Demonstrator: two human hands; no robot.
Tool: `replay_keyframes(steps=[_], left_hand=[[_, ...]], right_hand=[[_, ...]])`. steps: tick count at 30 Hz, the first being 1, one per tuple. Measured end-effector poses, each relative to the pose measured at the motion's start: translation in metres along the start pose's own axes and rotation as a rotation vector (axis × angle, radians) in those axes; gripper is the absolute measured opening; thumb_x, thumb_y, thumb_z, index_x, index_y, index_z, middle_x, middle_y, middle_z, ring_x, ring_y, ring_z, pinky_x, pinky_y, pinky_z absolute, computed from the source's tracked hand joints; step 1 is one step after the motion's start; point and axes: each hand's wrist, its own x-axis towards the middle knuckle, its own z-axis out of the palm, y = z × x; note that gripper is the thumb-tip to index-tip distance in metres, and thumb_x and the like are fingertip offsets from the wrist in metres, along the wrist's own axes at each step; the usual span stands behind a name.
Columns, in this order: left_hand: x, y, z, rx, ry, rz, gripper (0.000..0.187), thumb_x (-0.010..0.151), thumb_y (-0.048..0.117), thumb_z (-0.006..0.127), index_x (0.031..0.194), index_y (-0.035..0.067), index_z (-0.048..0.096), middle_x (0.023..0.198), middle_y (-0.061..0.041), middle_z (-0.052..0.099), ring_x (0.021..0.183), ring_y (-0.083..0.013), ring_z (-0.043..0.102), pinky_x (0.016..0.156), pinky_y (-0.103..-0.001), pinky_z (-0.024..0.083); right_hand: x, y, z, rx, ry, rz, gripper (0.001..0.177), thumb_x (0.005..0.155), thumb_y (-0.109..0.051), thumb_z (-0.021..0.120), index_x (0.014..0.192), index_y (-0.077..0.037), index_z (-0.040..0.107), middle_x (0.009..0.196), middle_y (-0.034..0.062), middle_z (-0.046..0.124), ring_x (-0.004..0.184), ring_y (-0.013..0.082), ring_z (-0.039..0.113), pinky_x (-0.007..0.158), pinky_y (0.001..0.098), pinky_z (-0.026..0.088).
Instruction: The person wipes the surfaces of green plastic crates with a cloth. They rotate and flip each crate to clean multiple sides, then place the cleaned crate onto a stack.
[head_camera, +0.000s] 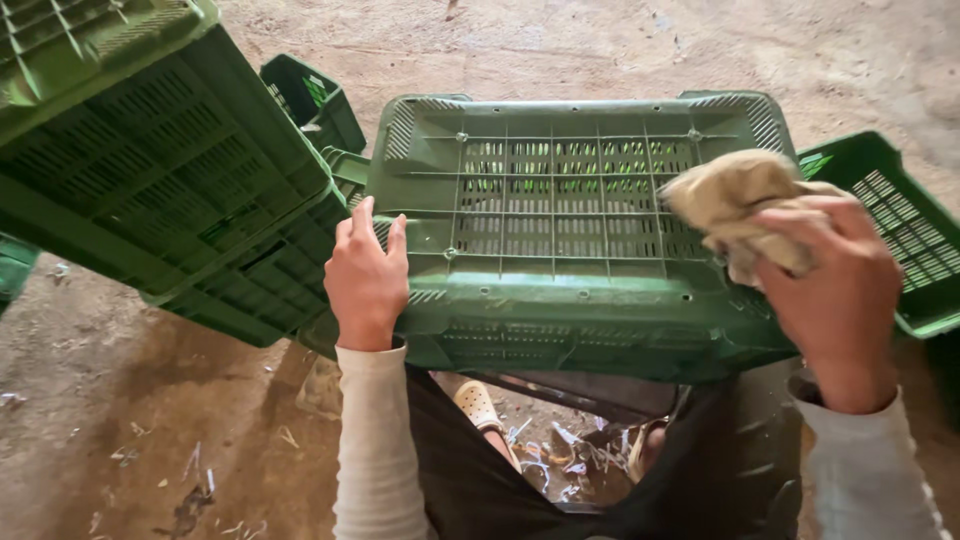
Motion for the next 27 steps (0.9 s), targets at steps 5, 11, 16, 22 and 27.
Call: replay_keyframes(steps=[5, 11, 16, 22, 27], left_hand=[[-0.001, 0.002, 0.0, 0.061, -0.039, -0.035, 0.046, 0.101, 0.041, 0.057, 0.138, 0.014, 0.056, 0.126, -0.019, 0.065, 0.097, -0.046, 0.068, 0.08, -0.054, 0.054], [-0.001, -0.001, 0.0, 0.05, -0.034, -0.033, 0.046, 0.101, 0.04, 0.055, 0.139, 0.013, 0.055, 0.125, -0.019, 0.066, 0.097, -0.0451, 0.068, 0.082, -0.053, 0.054], [-0.003, -0.004, 0.0, -0.002, 0.022, 0.0, 0.043, 0.101, 0.037, 0.057, 0.137, 0.014, 0.058, 0.129, -0.018, 0.066, 0.101, -0.045, 0.068, 0.083, -0.053, 0.054], [-0.005, -0.003, -0.001, -0.016, 0.009, -0.023, 0.042, 0.1, 0.036, 0.058, 0.136, 0.013, 0.059, 0.128, -0.018, 0.066, 0.101, -0.0453, 0.067, 0.083, -0.053, 0.054], [-0.007, -0.005, 0.0, -0.046, 0.032, 0.027, 0.04, 0.101, 0.033, 0.059, 0.135, 0.011, 0.06, 0.129, -0.018, 0.066, 0.101, -0.0457, 0.067, 0.083, -0.053, 0.054]], right_hand=[[0.005, -0.032, 0.041, -0.115, 0.141, 0.03, 0.018, 0.092, -0.003, 0.075, 0.109, -0.007, 0.074, 0.116, 0.0142, 0.069, 0.109, 0.0303, 0.07, 0.093, 0.0422, 0.058], [0.023, -0.16, 0.104, 0.111, 0.033, 0.005, 0.022, 0.088, 0.001, 0.067, 0.104, -0.011, 0.076, 0.102, 0.0136, 0.073, 0.084, 0.0304, 0.071, 0.069, 0.0452, 0.057], [0.015, -0.182, 0.113, 0.32, 0.068, -0.395, 0.019, 0.077, -0.004, 0.069, 0.091, -0.016, 0.074, 0.107, 0.0076, 0.072, 0.102, 0.0305, 0.072, 0.083, 0.0457, 0.059], [0.035, -0.071, 0.076, -0.069, -0.017, -0.323, 0.006, 0.099, -0.01, 0.075, 0.096, -0.015, 0.075, 0.118, 0.0059, 0.074, 0.104, 0.0259, 0.073, 0.077, 0.0381, 0.06], [0.022, 0.023, 0.034, -0.305, -0.076, 0.008, 0.03, 0.086, -0.014, 0.083, 0.116, -0.017, 0.078, 0.131, 0.0124, 0.07, 0.101, 0.0345, 0.068, 0.082, 0.0441, 0.058]])
